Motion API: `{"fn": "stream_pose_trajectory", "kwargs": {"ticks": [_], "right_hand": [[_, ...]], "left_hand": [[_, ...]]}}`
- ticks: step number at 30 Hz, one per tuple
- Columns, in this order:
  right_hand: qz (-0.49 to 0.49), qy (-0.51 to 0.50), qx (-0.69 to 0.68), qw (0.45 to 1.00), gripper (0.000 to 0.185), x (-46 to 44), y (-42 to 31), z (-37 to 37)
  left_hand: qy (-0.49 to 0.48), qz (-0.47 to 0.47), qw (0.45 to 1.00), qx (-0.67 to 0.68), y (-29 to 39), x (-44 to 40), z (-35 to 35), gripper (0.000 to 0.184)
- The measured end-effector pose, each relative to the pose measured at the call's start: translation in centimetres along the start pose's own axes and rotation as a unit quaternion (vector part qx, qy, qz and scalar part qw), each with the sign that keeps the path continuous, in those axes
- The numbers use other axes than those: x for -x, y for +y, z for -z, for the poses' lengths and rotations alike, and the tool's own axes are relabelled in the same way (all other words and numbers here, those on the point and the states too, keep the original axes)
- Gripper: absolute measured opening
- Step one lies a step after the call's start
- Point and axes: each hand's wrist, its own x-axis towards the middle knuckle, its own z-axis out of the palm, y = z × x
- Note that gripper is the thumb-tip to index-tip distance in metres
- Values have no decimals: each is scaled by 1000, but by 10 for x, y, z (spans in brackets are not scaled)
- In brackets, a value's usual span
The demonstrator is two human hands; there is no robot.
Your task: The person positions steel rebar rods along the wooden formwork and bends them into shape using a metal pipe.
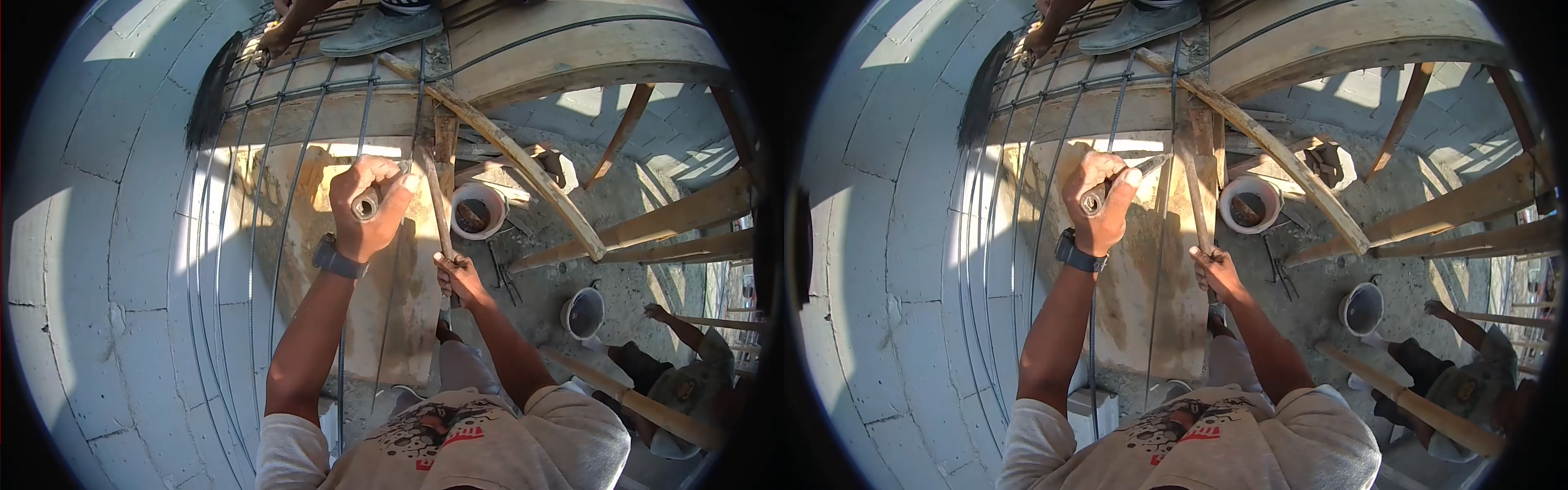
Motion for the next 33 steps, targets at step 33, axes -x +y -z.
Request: {"fn": "stream_pose_trajectory", "kwargs": {"ticks": [33], "right_hand": [[0, 46, 19, 999, 17, 243, 128, 13]], "left_hand": [[138, 31, 988, 59, 201, 322, -45, 39]]}}
